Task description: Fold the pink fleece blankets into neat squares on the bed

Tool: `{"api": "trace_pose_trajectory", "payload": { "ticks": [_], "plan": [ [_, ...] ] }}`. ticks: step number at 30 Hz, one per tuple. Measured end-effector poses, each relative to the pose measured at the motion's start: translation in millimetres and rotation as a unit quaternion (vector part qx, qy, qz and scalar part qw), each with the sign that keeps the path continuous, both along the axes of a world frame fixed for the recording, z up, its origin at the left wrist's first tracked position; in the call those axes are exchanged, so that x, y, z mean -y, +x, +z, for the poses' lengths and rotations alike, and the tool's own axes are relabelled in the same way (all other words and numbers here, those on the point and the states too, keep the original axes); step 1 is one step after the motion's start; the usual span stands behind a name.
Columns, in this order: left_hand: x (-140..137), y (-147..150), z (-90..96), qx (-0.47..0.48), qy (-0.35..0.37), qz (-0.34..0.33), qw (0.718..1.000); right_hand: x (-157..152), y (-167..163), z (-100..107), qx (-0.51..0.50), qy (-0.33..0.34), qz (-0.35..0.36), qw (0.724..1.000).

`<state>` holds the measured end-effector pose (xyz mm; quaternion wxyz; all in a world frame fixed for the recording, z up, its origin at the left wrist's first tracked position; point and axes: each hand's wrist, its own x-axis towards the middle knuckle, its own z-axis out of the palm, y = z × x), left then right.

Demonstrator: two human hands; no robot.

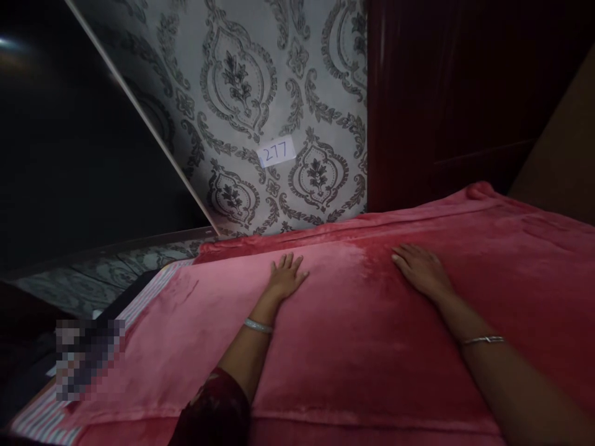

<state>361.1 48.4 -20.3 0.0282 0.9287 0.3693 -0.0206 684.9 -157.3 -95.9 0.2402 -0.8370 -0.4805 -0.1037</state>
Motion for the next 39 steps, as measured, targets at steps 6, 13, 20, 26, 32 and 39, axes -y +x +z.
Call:
{"api": "trace_pose_trajectory", "payload": {
  "ticks": [6, 13, 20, 26, 32, 39],
  "plan": [
    [-29.4, -32.3, 12.7, -0.023, -0.011, 0.156, 0.987, -0.1, 0.5, -1.3, -0.004, 0.003, -0.003, 1.0],
    [-55.2, -63.7, 15.9, -0.004, 0.004, 0.26, 0.966, -2.4, 6.4, -9.0, 0.009, 0.01, 0.001, 1.0],
    [-59.3, -63.6, 11.7, 0.004, 0.01, 0.277, 0.961, -5.2, 17.1, -20.7, 0.021, 0.024, 0.009, 0.999],
    [-61.4, -63.0, 11.3, 0.008, 0.013, 0.275, 0.961, -2.9, 12.2, -13.8, 0.012, 0.001, 0.002, 1.0],
    [-61.8, -60.8, 13.9, 0.025, 0.035, 0.271, 0.962, 0.3, 0.4, 2.1, -0.001, -0.027, -0.004, 1.0],
    [-53.3, -53.4, 18.5, 0.075, 0.086, 0.22, 0.969, -0.5, -0.6, 5.4, -0.007, -0.038, -0.007, 0.999]
  ]
}}
